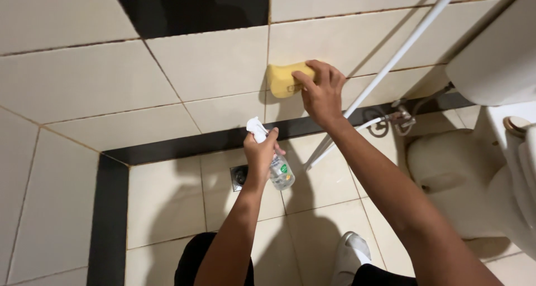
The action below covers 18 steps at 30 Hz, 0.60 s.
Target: The person sprays a cleaning solution onto the bathroom wall and scrubs the surface with a yellow sponge. They repeatedly spray and wipe the black vertical stripe and the surrounding beige tiles, moving from the upper wall down to the lower sections near the floor.
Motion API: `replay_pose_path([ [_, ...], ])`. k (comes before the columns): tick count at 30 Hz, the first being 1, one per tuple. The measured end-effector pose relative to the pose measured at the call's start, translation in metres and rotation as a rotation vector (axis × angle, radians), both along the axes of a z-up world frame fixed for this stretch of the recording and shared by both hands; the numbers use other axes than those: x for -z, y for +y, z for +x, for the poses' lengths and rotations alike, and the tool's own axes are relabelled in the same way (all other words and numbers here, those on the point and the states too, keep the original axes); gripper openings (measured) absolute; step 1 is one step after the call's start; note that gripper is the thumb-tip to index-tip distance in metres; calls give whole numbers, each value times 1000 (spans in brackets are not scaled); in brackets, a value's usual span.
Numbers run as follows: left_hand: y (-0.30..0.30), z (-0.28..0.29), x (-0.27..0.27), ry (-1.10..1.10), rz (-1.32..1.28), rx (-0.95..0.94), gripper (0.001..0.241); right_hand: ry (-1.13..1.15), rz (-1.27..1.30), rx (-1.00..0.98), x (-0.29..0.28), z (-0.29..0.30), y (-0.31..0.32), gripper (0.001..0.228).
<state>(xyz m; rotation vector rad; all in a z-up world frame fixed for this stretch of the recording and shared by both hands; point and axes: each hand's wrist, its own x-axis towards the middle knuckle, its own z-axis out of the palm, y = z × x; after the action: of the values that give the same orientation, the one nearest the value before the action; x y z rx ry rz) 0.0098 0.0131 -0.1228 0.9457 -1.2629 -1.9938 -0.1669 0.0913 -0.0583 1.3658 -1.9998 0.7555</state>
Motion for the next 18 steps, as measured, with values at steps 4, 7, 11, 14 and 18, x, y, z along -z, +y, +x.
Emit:
replay_pose_path([
  [4, -5, 8, -16, 1, -7, -29, 21, -30, -7, -8, 14, 5, -6, 56],
  [7, -7, 17, -23, 46, -52, -13, 24, -64, -12, 3, 32, 10, -13, 57],
  [11, -14, 30, -31, 85, -98, 8, 24, 12, 23, -4, 51, 20, -25, 56],
  [14, -19, 37, -36, 75, -81, -2, 25, 90, 24, 3, 64, 24, -35, 55],
  [18, -26, 42, -27, 80, -67, -15, 26, 124, 7, 20, 77, 22, -39, 51],
])
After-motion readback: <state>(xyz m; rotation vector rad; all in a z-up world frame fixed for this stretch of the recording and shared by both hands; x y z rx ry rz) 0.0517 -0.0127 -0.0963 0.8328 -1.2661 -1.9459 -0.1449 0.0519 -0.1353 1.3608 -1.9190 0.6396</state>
